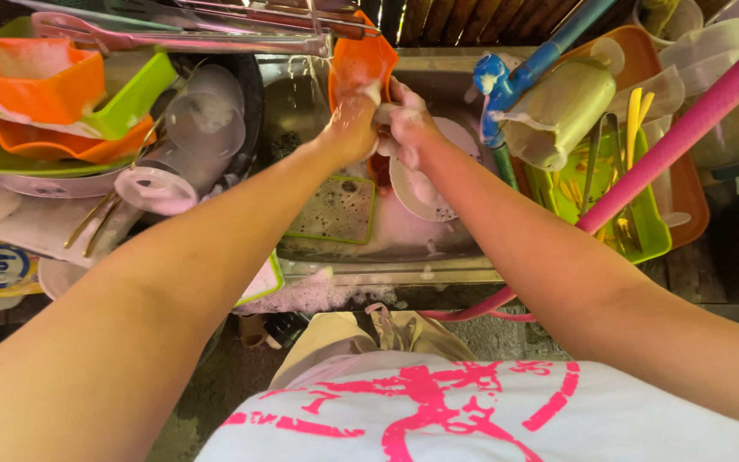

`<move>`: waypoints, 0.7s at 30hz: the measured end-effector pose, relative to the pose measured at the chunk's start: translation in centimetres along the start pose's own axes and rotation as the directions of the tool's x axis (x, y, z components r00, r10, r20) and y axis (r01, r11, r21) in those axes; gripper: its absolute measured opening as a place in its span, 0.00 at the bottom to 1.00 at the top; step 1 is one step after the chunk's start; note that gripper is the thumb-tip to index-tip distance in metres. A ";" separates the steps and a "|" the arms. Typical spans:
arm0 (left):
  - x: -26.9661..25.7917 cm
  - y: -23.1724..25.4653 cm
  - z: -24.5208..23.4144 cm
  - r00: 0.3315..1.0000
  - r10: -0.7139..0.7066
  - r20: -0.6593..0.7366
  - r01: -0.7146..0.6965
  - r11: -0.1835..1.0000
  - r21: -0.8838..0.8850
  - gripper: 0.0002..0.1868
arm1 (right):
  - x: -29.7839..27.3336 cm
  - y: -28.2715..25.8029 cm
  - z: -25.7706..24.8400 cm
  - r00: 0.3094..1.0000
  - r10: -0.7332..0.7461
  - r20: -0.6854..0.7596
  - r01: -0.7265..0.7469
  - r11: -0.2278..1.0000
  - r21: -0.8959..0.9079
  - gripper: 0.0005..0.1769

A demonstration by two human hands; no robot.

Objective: The person washes various dishes and containers by hand with a soapy sponge and rinses them under running water at an outdoor sink.

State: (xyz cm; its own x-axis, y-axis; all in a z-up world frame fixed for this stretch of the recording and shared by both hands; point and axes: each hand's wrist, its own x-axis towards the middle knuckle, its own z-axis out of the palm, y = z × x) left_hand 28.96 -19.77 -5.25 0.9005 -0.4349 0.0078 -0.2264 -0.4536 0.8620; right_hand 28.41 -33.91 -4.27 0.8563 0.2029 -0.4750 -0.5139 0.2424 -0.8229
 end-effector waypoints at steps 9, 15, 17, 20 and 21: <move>-3.8 2.9 -1.9 0.994 0.080 0.069 -0.102 0.548 0.830 0.36 | 0.0 1.3 -0.2 0.999 -0.018 0.033 0.018 1.000 0.014 0.45; -3.6 -0.6 -0.1 0.907 -0.330 0.263 0.203 0.888 0.413 0.16 | 0.6 2.3 -0.3 0.998 -0.052 0.045 0.052 0.999 0.009 0.42; -3.4 -0.3 -0.6 0.935 -0.313 0.166 0.185 0.830 0.526 0.18 | 0.7 2.5 -0.6 0.995 -0.076 0.068 0.075 0.997 0.021 0.39; -3.6 0.9 -1.3 0.983 -0.183 0.007 0.144 0.795 0.589 0.24 | 0.8 2.8 -0.8 0.989 -0.080 0.125 0.075 0.996 0.046 0.38; -3.6 1.1 -1.5 0.994 -0.090 -0.067 0.112 0.832 0.543 0.27 | 0.9 2.8 -0.9 0.991 -0.065 0.115 0.062 0.998 0.031 0.39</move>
State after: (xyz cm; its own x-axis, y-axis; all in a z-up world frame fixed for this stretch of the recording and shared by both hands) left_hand 25.98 -17.55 -3.55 0.9401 -0.3389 -0.0360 -0.2890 -0.8489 0.4426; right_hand 27.80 -33.88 -7.35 0.8764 0.2940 -0.3813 -0.4610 0.2839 -0.8407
